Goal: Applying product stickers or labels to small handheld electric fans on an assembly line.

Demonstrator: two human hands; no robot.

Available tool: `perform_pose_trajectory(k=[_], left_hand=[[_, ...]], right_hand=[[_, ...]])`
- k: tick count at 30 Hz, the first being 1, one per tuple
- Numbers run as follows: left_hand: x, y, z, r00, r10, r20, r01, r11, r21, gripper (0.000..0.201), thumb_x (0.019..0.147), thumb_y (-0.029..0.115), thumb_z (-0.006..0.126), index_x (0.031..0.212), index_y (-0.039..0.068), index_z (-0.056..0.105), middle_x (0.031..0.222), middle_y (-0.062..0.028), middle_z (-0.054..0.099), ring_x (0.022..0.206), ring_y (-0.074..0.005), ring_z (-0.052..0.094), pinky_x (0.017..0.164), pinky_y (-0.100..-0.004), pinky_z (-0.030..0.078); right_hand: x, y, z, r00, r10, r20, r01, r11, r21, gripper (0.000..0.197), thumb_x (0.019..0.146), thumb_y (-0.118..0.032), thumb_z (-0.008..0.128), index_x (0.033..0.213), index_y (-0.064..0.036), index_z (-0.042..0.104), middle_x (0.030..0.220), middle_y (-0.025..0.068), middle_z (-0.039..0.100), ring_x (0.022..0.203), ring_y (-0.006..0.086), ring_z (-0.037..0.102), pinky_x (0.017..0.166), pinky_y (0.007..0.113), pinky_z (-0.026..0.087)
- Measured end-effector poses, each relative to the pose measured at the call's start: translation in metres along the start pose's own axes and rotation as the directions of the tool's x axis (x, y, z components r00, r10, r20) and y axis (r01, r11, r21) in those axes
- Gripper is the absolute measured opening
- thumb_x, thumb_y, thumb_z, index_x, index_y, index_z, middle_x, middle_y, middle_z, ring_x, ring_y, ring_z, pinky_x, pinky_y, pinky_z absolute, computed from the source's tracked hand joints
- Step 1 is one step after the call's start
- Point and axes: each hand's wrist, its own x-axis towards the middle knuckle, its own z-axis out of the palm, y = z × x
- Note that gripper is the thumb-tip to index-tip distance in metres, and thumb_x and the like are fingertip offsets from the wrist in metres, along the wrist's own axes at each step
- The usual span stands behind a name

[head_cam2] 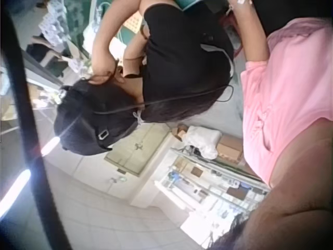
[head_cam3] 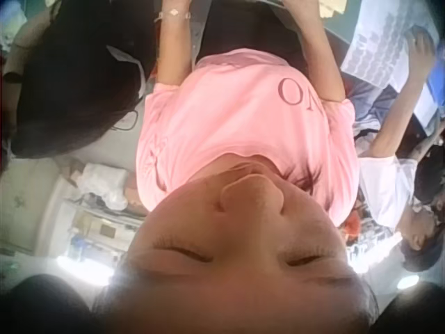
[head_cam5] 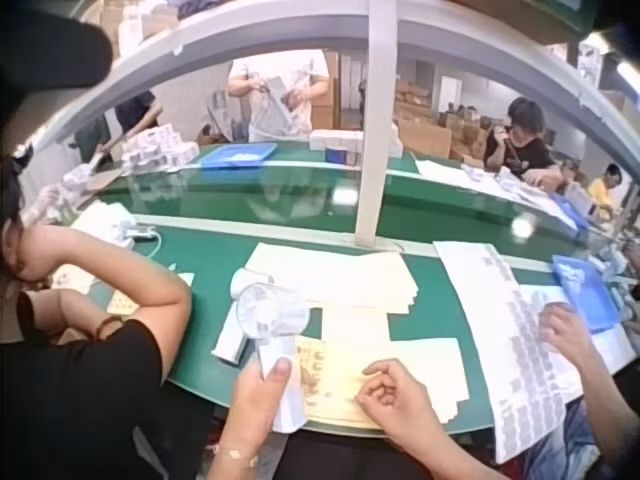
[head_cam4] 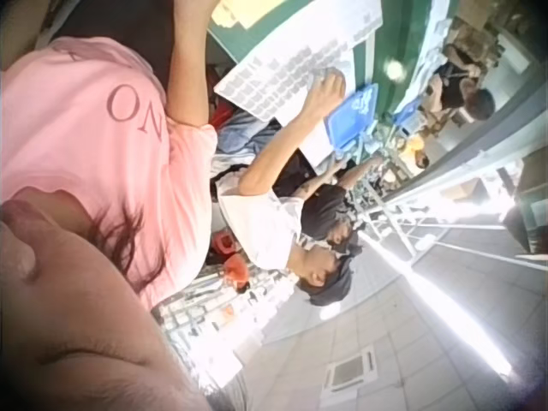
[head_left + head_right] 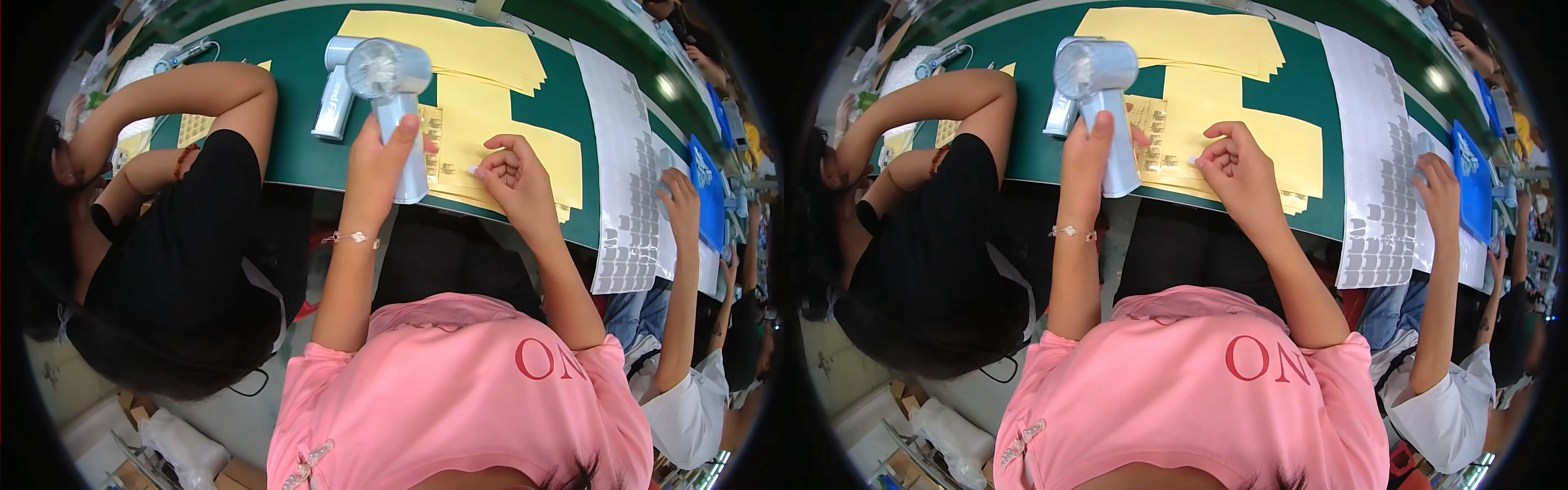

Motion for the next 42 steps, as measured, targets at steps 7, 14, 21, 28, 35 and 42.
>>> perform_pose_trajectory(k=[7, 14, 21, 28, 35, 42], left_hand=[[0.005, -0.014, 0.001, 0.998, 0.052, 0.037, -0.064, 0.829, 0.555, 0.052, 0.082, 0.051, 0.055, 0.076, -0.001, 0.053, 0.065, -0.0194, 0.058, 0.063, -0.0367, 0.057, 0.058, -0.0405, 0.044], [0.002, -0.013, 0.002, 0.997, 0.046, 0.060, -0.071, 0.846, 0.529, 0.052, 0.082, 0.049, 0.055, 0.075, -0.003, 0.052, 0.064, -0.0207, 0.057, 0.064, -0.0368, 0.058, 0.058, -0.0412, 0.044], [0.005, -0.014, -0.001, 0.998, 0.028, 0.058, -0.052, 0.872, 0.486, 0.051, 0.083, 0.047, 0.054, 0.077, -0.003, 0.053, 0.063, -0.0202, 0.058, 0.062, -0.0367, 0.058, 0.057, -0.0405, 0.045], [0.000, -0.011, -0.001, 0.997, 0.020, 0.068, -0.051, 0.869, 0.493, 0.051, 0.084, 0.047, 0.053, 0.079, -0.004, 0.054, 0.064, -0.0205, 0.058, 0.063, -0.0362, 0.059, 0.058, -0.0407, 0.045], [-0.001, -0.007, 0.003, 0.997, 0.037, 0.072, -0.071, 0.830, 0.553, 0.052, 0.084, 0.047, 0.053, 0.079, -0.005, 0.054, 0.065, -0.0229, 0.058, 0.064, -0.0380, 0.059, 0.059, -0.0416, 0.045], [0.001, -0.013, 0.003, 0.999, -0.017, 0.044, -0.008, 0.866, 0.500, 0.050, 0.084, 0.047, 0.052, 0.081, -0.004, 0.055, 0.068, -0.0213, 0.059, 0.067, -0.0359, 0.059, 0.062, -0.0401, 0.045]], right_hand=[[0.008, -0.019, 0.014, 0.998, -0.030, 0.062, 0.050, 0.939, -0.340, 0.028, 0.077, 0.000, 0.061, 0.100, -0.0009, 0.046, 0.067, 0.0067, 0.055, 0.057, 0.0128, 0.053, 0.055, 0.024, 0.042], [0.019, -0.019, 0.018, 0.995, -0.039, 0.092, 0.077, 0.888, -0.454, 0.029, 0.075, 0.000, 0.061, 0.100, -0.0014, 0.046, 0.067, 0.0096, 0.055, 0.061, 0.0224, 0.057, 0.059, 0.031, 0.045], [0.030, -0.018, 0.008, 0.974, 0.025, 0.226, 0.068, 0.917, -0.393, 0.029, 0.076, 0.001, 0.059, 0.102, -0.0019, 0.048, 0.068, 0.0034, 0.050, 0.061, 0.0080, 0.048, 0.057, 0.022, 0.040], [0.026, -0.031, 0.021, 0.971, 0.153, 0.184, -0.027, 0.834, -0.551, 0.028, 0.075, -0.003, 0.058, 0.101, -0.0015, 0.049, 0.071, 0.0106, 0.058, 0.067, 0.0241, 0.059, 0.064, 0.033, 0.046], [0.026, -0.024, 0.022, 0.977, -0.010, 0.213, 0.143, 0.774, -0.616, 0.031, 0.076, -0.002, 0.060, 0.104, -0.0012, 0.047, 0.063, 0.0046, 0.049, 0.056, 0.0104, 0.048, 0.054, 0.025, 0.039], [-0.016, -0.025, -0.006, 0.992, -0.129, 0.009, 0.128, 0.965, -0.228, 0.026, 0.079, 0.001, 0.060, 0.103, -0.0030, 0.052, 0.078, 0.0028, 0.054, 0.065, 0.0058, 0.051, 0.060, 0.019, 0.041]])
